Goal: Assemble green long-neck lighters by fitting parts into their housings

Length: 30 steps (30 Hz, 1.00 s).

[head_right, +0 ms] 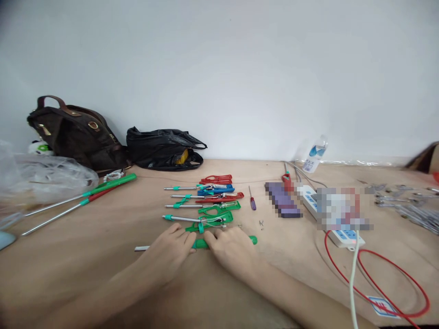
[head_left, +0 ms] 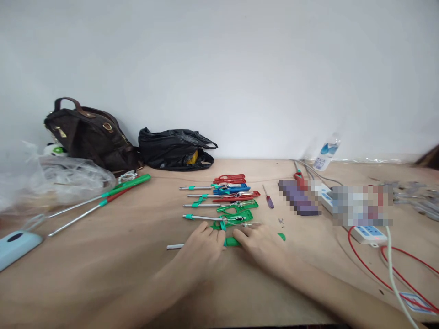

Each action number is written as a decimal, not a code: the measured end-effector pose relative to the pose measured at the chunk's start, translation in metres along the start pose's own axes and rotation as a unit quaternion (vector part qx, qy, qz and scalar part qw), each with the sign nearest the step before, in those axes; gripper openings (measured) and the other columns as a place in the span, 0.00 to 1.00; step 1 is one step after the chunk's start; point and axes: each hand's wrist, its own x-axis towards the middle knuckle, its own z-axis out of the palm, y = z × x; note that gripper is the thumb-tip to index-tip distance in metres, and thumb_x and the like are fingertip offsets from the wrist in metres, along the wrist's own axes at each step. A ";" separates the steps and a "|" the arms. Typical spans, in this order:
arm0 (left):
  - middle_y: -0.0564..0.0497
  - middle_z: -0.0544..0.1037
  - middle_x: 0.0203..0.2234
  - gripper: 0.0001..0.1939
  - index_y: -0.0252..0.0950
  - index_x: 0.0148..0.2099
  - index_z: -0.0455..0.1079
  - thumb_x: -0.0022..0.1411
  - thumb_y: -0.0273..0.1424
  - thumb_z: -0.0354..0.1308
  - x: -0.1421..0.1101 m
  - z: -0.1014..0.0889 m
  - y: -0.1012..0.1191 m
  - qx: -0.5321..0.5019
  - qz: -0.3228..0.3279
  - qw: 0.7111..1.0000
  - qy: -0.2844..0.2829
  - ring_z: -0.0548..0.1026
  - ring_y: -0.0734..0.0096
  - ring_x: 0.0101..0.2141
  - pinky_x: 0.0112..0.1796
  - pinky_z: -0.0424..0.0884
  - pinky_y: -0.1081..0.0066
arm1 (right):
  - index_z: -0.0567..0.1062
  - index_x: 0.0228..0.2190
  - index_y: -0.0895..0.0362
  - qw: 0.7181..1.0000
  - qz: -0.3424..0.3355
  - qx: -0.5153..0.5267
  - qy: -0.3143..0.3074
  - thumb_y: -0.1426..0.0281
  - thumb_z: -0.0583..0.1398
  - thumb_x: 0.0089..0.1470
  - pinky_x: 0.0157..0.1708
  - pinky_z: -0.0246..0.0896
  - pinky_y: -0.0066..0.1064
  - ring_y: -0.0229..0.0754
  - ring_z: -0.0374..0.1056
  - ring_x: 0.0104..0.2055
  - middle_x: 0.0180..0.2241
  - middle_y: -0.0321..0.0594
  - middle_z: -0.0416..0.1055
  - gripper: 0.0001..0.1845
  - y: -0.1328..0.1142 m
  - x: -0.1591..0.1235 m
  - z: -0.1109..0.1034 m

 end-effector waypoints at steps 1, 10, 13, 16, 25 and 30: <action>0.50 0.71 0.23 0.13 0.35 0.31 0.62 0.67 0.20 0.43 0.000 0.001 0.000 0.011 0.001 1.000 0.011 0.68 0.63 0.24 0.31 0.57 0.65 | 0.72 0.34 0.57 1.000 0.010 0.003 -0.011 0.80 0.56 0.55 0.20 0.40 0.32 0.41 0.68 0.25 0.28 0.38 0.75 0.09 0.000 0.000 -0.002; 0.50 0.68 0.23 0.13 0.34 0.33 0.62 0.66 0.19 0.41 -0.003 0.011 0.013 0.085 -0.010 0.992 0.092 0.65 0.63 0.25 0.35 0.60 0.62 | 0.74 0.36 0.55 0.989 0.057 0.074 -0.118 0.76 0.58 0.53 0.21 0.39 0.31 0.45 0.72 0.28 0.28 0.41 0.77 0.08 -0.003 0.003 -0.019; 0.50 0.67 0.23 0.12 0.34 0.33 0.63 0.65 0.18 0.41 -0.003 0.014 0.015 0.093 -0.009 0.990 0.107 0.66 0.64 0.26 0.37 0.61 0.62 | 0.74 0.36 0.55 0.984 0.058 0.121 -0.114 0.74 0.59 0.53 0.23 0.42 0.31 0.46 0.73 0.31 0.30 0.40 0.78 0.07 -0.002 0.002 -0.021; 0.50 0.67 0.22 0.13 0.34 0.32 0.63 0.63 0.17 0.41 -0.001 0.013 0.015 0.130 -0.005 0.984 0.123 0.65 0.64 0.25 0.36 0.61 0.62 | 0.74 0.36 0.54 0.983 0.048 0.144 -0.099 0.74 0.59 0.54 0.23 0.45 0.30 0.45 0.73 0.32 0.30 0.39 0.78 0.07 -0.001 0.002 -0.020; 0.52 0.69 0.22 0.09 0.36 0.29 0.60 0.62 0.22 0.49 0.007 -0.014 0.000 -0.009 0.037 0.999 0.012 0.66 0.65 0.22 0.30 0.58 0.65 | 0.70 0.34 0.58 0.999 0.004 -0.021 -0.041 0.77 0.53 0.60 0.21 0.47 0.31 0.44 0.70 0.25 0.27 0.42 0.75 0.07 -0.008 0.000 -0.028; 0.51 0.71 0.23 0.08 0.36 0.30 0.61 0.61 0.21 0.50 0.013 -0.016 -0.001 -0.041 0.041 0.997 -0.043 0.68 0.63 0.24 0.31 0.58 0.65 | 0.68 0.34 0.59 0.999 -0.012 -0.036 -0.023 0.77 0.52 0.61 0.22 0.52 0.31 0.43 0.70 0.26 0.26 0.43 0.74 0.07 -0.007 -0.002 -0.029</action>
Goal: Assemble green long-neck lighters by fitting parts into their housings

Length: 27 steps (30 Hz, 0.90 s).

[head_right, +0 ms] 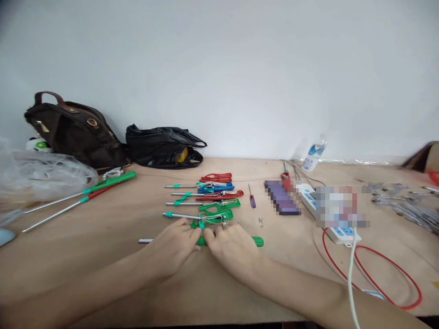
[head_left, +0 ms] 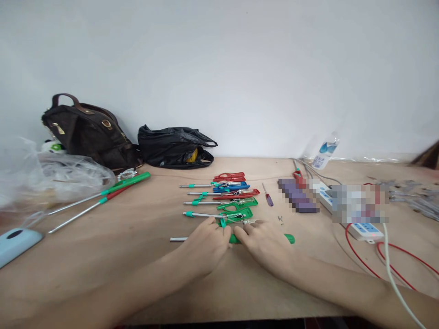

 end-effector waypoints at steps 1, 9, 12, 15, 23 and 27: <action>0.50 0.72 0.24 0.08 0.35 0.30 0.61 0.62 0.21 0.50 0.001 0.002 0.000 -0.002 -0.005 1.000 0.004 0.69 0.63 0.24 0.31 0.58 0.65 | 0.68 0.34 0.59 1.000 0.002 0.001 -0.004 0.78 0.52 0.61 0.22 0.52 0.31 0.42 0.70 0.26 0.27 0.43 0.74 0.07 0.000 0.001 0.002; 0.51 0.73 0.23 0.12 0.35 0.32 0.63 0.68 0.24 0.43 -0.026 0.029 -0.033 -0.036 -0.024 0.998 0.050 0.69 0.64 0.25 0.34 0.60 0.65 | 0.70 0.40 0.60 0.995 0.014 0.089 -0.034 0.67 0.59 0.59 0.27 0.57 0.31 0.45 0.73 0.34 0.34 0.45 0.76 0.09 0.013 0.006 0.017; 0.51 0.73 0.24 0.12 0.35 0.32 0.64 0.67 0.23 0.44 -0.042 0.027 -0.044 -0.068 -0.033 0.997 0.033 0.69 0.64 0.25 0.34 0.61 0.65 | 0.72 0.35 0.61 0.994 -0.009 0.105 -0.018 0.68 0.58 0.61 0.31 0.59 0.32 0.46 0.72 0.34 0.31 0.44 0.76 0.08 0.028 -0.002 0.025; 0.48 0.75 0.33 0.08 0.34 0.39 0.67 0.66 0.24 0.46 -0.041 0.020 -0.037 -0.094 -0.051 0.993 0.051 0.72 0.62 0.33 0.36 0.64 0.65 | 0.72 0.31 0.61 0.995 -0.046 0.084 0.036 0.69 0.57 0.61 0.31 0.59 0.34 0.44 0.71 0.30 0.28 0.44 0.74 0.09 0.032 -0.008 0.038; 0.47 0.73 0.36 0.06 0.34 0.39 0.65 0.66 0.23 0.47 0.011 0.030 0.007 -0.154 -0.006 0.981 0.121 0.71 0.64 0.37 0.38 0.69 0.67 | 0.73 0.32 0.62 0.988 -0.074 0.034 0.133 0.75 0.52 0.63 0.32 0.61 0.35 0.44 0.69 0.32 0.30 0.46 0.74 0.10 0.018 -0.012 0.061; 0.48 0.71 0.33 0.08 0.33 0.39 0.65 0.65 0.20 0.45 0.017 0.040 0.013 -0.095 0.055 0.982 0.152 0.70 0.65 0.33 0.34 0.68 0.68 | 0.73 0.39 0.60 0.969 -0.031 0.203 0.136 0.70 0.55 0.62 0.39 0.65 0.33 0.43 0.71 0.39 0.37 0.45 0.75 0.09 0.037 -0.024 0.052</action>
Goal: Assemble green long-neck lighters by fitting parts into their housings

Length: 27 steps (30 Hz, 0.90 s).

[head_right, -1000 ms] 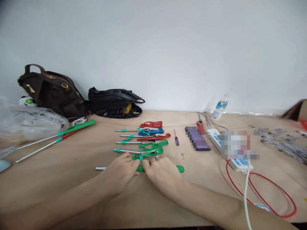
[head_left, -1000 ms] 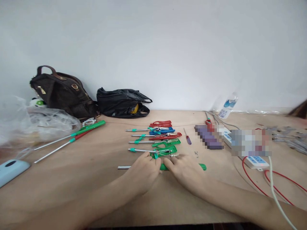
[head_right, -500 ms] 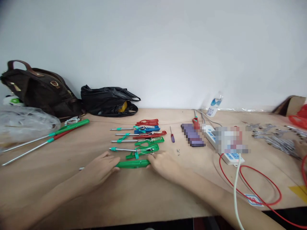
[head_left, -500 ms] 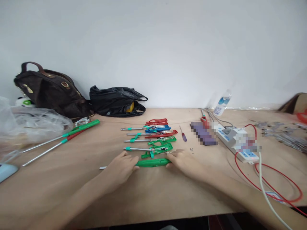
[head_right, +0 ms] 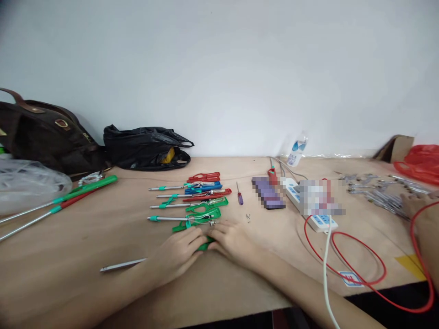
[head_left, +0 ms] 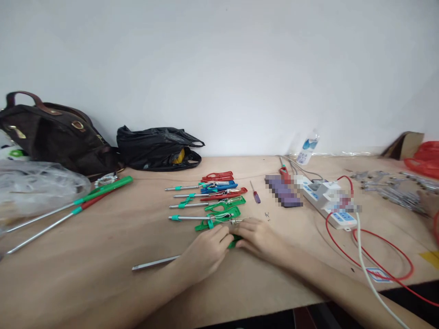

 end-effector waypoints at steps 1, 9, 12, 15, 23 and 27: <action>0.48 0.71 0.32 0.09 0.32 0.40 0.66 0.65 0.20 0.45 -0.001 0.002 0.000 0.015 0.016 1.000 0.009 0.70 0.65 0.33 0.33 0.68 0.68 | 0.73 0.42 0.59 0.998 0.032 0.044 0.011 0.72 0.53 0.63 0.40 0.65 0.31 0.41 0.71 0.41 0.40 0.44 0.75 0.10 0.006 -0.003 -0.008; 0.47 0.71 0.31 0.12 0.31 0.40 0.67 0.65 0.18 0.42 -0.001 0.009 -0.010 0.043 0.062 0.996 0.039 0.69 0.66 0.30 0.31 0.68 0.68 | 0.74 0.29 0.58 0.973 0.182 -0.124 -0.062 0.81 0.53 0.56 0.34 0.61 0.32 0.42 0.69 0.33 0.31 0.42 0.73 0.12 0.053 -0.038 -0.047; 0.47 0.71 0.32 0.14 0.32 0.40 0.68 0.66 0.19 0.41 0.000 0.007 -0.013 0.020 0.055 0.998 0.031 0.69 0.68 0.30 0.32 0.69 0.69 | 0.74 0.30 0.58 0.977 0.119 -0.162 -0.075 0.79 0.54 0.58 0.36 0.59 0.33 0.42 0.68 0.34 0.32 0.41 0.72 0.11 0.061 -0.047 -0.037; 0.47 0.71 0.32 0.13 0.32 0.39 0.68 0.66 0.19 0.42 0.000 0.006 -0.013 0.006 0.050 0.998 0.025 0.69 0.69 0.30 0.31 0.68 0.70 | 0.73 0.30 0.59 0.974 0.069 -0.203 -0.077 0.80 0.53 0.58 0.35 0.58 0.33 0.41 0.66 0.31 0.31 0.42 0.71 0.11 0.066 -0.051 -0.028; 0.49 0.70 0.33 0.04 0.33 0.35 0.67 0.63 0.23 0.53 0.000 -0.002 -0.017 -0.016 0.016 1.000 0.005 0.68 0.67 0.33 0.32 0.64 0.70 | 0.72 0.29 0.59 0.980 0.172 0.098 0.016 0.76 0.53 0.58 0.30 0.58 0.29 0.38 0.63 0.29 0.29 0.39 0.69 0.09 0.033 -0.015 -0.016; 0.50 0.69 0.32 0.04 0.35 0.34 0.66 0.62 0.23 0.54 -0.002 -0.006 -0.023 -0.047 -0.004 0.999 -0.015 0.68 0.68 0.33 0.33 0.63 0.72 | 0.72 0.28 0.59 0.918 0.225 0.325 0.033 0.68 0.56 0.57 0.26 0.56 0.26 0.36 0.61 0.27 0.25 0.35 0.68 0.09 0.015 0.009 0.006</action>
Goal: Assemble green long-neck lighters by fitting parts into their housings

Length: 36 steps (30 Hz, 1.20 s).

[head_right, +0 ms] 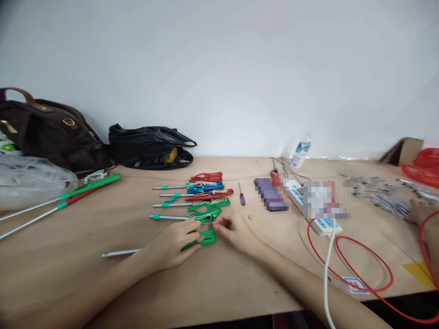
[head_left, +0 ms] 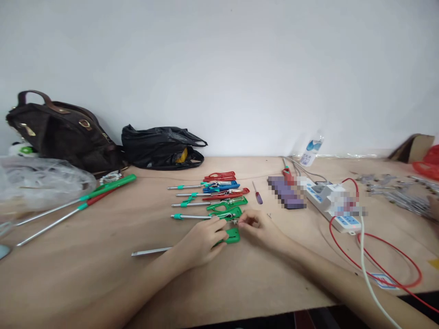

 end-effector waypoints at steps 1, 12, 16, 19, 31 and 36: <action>0.50 0.69 0.32 0.04 0.35 0.34 0.66 0.62 0.23 0.54 0.000 0.000 -0.001 -0.006 -0.002 1.000 -0.002 0.68 0.68 0.33 0.32 0.63 0.72 | 0.71 0.27 0.59 1.000 0.012 0.028 -0.001 0.66 0.56 0.57 0.25 0.55 0.26 0.35 0.60 0.26 0.24 0.34 0.67 0.10 0.002 0.002 0.005; 0.50 0.69 0.32 0.04 0.34 0.34 0.67 0.63 0.24 0.53 0.000 0.000 -0.003 -0.028 -0.005 1.000 -0.003 0.67 0.68 0.34 0.33 0.63 0.72 | 0.72 0.26 0.59 0.994 0.037 0.104 -0.010 0.62 0.59 0.54 0.24 0.52 0.26 0.34 0.56 0.25 0.23 0.34 0.66 0.13 0.010 0.001 0.012; 0.50 0.68 0.32 0.04 0.34 0.34 0.67 0.62 0.23 0.54 0.000 0.001 -0.004 -0.034 0.010 0.999 0.009 0.67 0.68 0.34 0.33 0.63 0.72 | 0.72 0.26 0.59 0.992 0.037 0.120 -0.013 0.65 0.60 0.53 0.24 0.50 0.26 0.34 0.56 0.25 0.22 0.33 0.64 0.11 0.007 0.000 0.013; 0.50 0.68 0.32 0.03 0.34 0.34 0.67 0.62 0.23 0.55 -0.001 0.002 -0.005 -0.038 0.016 0.999 0.010 0.67 0.67 0.34 0.34 0.63 0.71 | 0.72 0.26 0.59 0.993 0.036 0.109 -0.015 0.66 0.60 0.53 0.24 0.50 0.26 0.34 0.55 0.24 0.22 0.32 0.64 0.10 0.007 0.000 0.013; 0.49 0.69 0.33 0.05 0.34 0.34 0.66 0.64 0.25 0.52 -0.001 0.005 -0.007 -0.046 0.019 0.999 0.014 0.67 0.66 0.34 0.33 0.62 0.71 | 0.68 0.28 0.56 0.995 -0.079 -0.056 -0.015 0.75 0.55 0.56 0.27 0.55 0.26 0.36 0.60 0.27 0.27 0.35 0.65 0.05 0.002 -0.004 0.012; 0.49 0.68 0.32 0.05 0.34 0.34 0.66 0.64 0.24 0.52 -0.001 0.005 -0.007 -0.047 0.024 0.998 0.028 0.67 0.66 0.35 0.34 0.63 0.70 | 0.67 0.28 0.56 0.984 -0.132 -0.118 -0.010 0.75 0.54 0.58 0.31 0.57 0.28 0.39 0.62 0.31 0.29 0.37 0.65 0.07 -0.003 -0.006 0.011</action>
